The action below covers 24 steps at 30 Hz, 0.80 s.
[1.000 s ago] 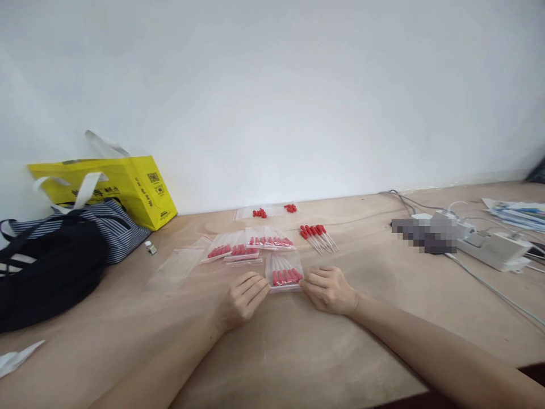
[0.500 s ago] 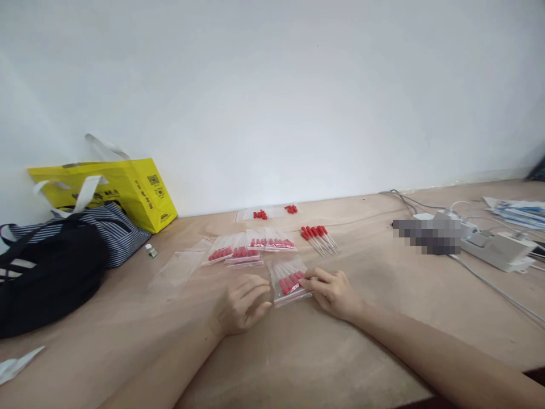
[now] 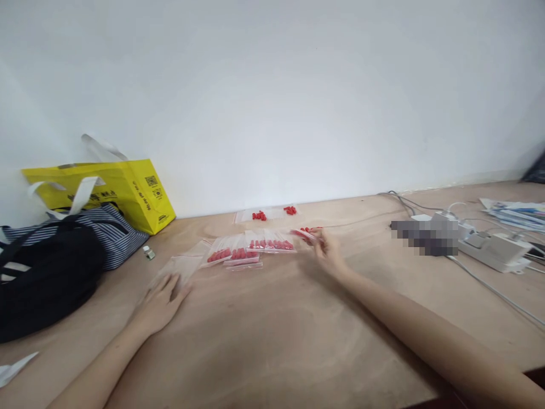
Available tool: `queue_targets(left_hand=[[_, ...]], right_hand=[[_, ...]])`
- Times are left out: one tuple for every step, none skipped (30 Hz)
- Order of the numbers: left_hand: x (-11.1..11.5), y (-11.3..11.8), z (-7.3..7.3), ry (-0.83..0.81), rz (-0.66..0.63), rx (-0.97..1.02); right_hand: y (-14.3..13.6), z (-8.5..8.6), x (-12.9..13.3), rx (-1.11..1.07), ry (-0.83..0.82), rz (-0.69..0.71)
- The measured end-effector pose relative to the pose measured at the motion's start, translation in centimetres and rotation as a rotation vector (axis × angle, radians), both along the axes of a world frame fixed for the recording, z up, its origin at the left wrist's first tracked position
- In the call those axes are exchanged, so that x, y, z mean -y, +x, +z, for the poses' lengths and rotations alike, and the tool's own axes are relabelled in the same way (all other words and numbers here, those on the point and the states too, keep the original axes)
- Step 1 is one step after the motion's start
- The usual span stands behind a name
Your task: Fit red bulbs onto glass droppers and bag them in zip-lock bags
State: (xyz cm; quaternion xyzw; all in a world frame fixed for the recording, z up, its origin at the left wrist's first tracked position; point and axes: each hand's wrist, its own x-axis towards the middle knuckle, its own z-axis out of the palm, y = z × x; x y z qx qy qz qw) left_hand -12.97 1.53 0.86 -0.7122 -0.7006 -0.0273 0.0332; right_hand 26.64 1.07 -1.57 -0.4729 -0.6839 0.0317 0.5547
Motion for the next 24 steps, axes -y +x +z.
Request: queue_targets(left_hand=[[0.7, -0.2, 0.0, -0.011, -0.026, 0.004], [1.5, -0.4, -0.1, -0.008, -0.053, 0.011], [2.4, -0.6, -0.2, 0.009, -0.092, 0.023], [3.3, -0.8, -0.3, 0.04, -0.121, 0.039], [4.2, -1.1, -0.5, 0.069, -0.149, 0.056], [5.0, -1.5, -0.8, 0.105, -0.183, 0.076], [5.9, -2.0, -1.1, 0.129, -0.217, 0.091], [6.7, -2.5, -1.4, 0.149, -0.243, 0.102], [7.5, -3.0, -1.7, 0.17, -0.256, 0.106], [8.2, -3.4, -1.9, 0.185, -0.277, 0.104], [8.9, -3.7, -2.0, 0.202, -0.314, 0.103], [9.6, -3.7, -1.9, 0.207, -0.373, 0.097], [10.2, -3.4, -1.6, 0.209, -0.454, 0.09], [10.7, -2.7, -1.2, 0.198, -0.537, 0.081], [11.2, -1.7, -0.5, 0.186, -0.62, 0.07], [11.4, -0.5, 0.3, 0.122, -0.715, 0.047], [11.5, 1.0, 1.1, 0.065, -0.788, 0.033], [11.4, 2.6, 1.8, 0.012, -0.854, 0.031], [11.1, 4.2, 2.4, -0.015, -0.933, 0.048], [10.5, 5.8, 2.8, -0.03, -0.991, 0.079], [9.8, 7.2, 3.0, -0.033, -1.053, 0.12], [9.1, 8.6, 3.0, -0.043, -1.106, 0.156], [8.2, 9.9, 2.8, -0.085, -1.163, 0.162], [7.4, 11.0, 2.4, -0.104, -1.182, 0.183]], right_hand=[[-0.6, -0.1, -1.1, -0.005, -0.012, -0.027], [-1.2, -0.3, -2.0, 0.025, -0.032, -0.034], [-1.8, -0.4, -2.9, 0.027, -0.038, -0.037], [-2.3, -0.6, -3.5, 0.042, -0.048, -0.032], [-2.8, -0.7, -4.0, 0.055, -0.056, -0.023], [-3.1, -0.9, -4.3, 0.066, -0.062, -0.011], [-3.3, -1.0, -4.4, 0.082, -0.07, 0.001], [-3.5, -1.2, -4.4, 0.1, -0.079, 0.012], [-3.5, -1.3, -4.3, 0.121, -0.086, 0.023], [-3.4, -1.3, -4.1, 0.141, -0.092, 0.03], [-3.3, -1.4, -3.8, 0.159, -0.096, 0.033], [-3.1, -1.3, -3.4, 0.174, -0.097, 0.032], [-2.9, -1.3, -2.9, 0.186, -0.098, 0.026], [-2.8, -1.2, -2.4, 0.193, -0.095, 0.018], [-2.6, -1.0, -1.6, 0.198, -0.089, 0.014], [-2.4, -0.9, -0.8, 0.2, -0.082, 0.024], [-2.3, -0.7, 0.1, 0.202, -0.073, 0.046], [-2.1, -0.5, 1.2, 0.207, -0.068, 0.095], [-2.0, -0.3, 2.2, 0.22, -0.072, 0.161], [-1.9, -0.2, 3.3, 0.247, -0.084, 0.224], [-1.8, 0.0, 4.3, 0.281, -0.108, 0.281], [-1.6, 0.1, 5.2, 0.317, -0.128, 0.329], [-1.5, 0.2, 5.9, 0.352, -0.144, 0.369], [-1.3, 0.3, 6.5, 0.379, -0.156, 0.398]])
